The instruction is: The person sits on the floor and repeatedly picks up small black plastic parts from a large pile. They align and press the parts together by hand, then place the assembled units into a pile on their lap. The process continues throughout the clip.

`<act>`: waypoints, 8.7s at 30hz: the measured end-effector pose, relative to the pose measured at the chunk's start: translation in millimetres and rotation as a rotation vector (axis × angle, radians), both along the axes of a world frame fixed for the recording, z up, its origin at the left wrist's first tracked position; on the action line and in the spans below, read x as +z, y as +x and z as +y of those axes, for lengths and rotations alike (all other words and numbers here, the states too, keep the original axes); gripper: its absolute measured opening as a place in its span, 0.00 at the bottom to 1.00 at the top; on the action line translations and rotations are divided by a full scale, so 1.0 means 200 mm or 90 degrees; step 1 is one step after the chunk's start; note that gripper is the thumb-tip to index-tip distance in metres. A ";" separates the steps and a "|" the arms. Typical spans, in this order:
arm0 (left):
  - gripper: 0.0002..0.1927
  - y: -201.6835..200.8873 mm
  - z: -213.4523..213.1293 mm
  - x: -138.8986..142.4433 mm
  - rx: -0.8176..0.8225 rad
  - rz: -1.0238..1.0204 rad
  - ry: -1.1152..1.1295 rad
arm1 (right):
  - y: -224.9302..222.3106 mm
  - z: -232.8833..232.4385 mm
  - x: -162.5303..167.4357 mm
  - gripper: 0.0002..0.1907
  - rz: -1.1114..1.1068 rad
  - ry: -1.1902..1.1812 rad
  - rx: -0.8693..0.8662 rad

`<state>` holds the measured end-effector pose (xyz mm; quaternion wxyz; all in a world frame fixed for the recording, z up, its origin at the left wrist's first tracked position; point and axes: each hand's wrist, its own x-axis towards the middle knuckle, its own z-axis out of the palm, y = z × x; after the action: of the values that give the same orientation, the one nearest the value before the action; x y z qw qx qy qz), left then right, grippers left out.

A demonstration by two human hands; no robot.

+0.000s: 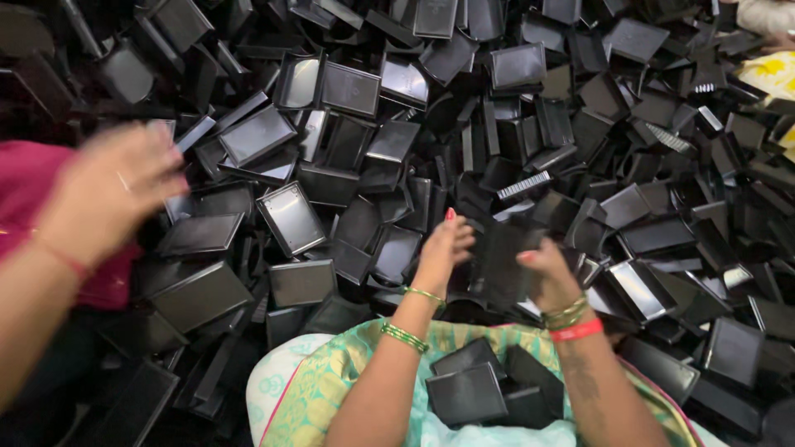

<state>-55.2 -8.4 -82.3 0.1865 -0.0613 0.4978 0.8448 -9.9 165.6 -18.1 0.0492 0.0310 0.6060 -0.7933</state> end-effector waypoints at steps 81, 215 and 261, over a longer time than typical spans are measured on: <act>0.24 0.09 -0.11 0.04 0.273 0.544 -0.621 | -0.24 -0.16 -0.03 0.45 -0.065 0.742 -0.266; 0.29 -0.08 -0.21 0.14 0.392 -0.002 0.195 | -0.68 0.08 -0.32 0.25 0.033 0.979 -0.210; 0.30 0.14 -0.11 0.31 0.236 0.318 0.091 | -0.03 -0.45 0.06 0.33 0.324 0.271 -0.090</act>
<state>-26.3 -31.1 -19.3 -0.0946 0.0716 0.4476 0.8863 -16.8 75.1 -6.8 -0.1660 -0.1166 0.7475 -0.6325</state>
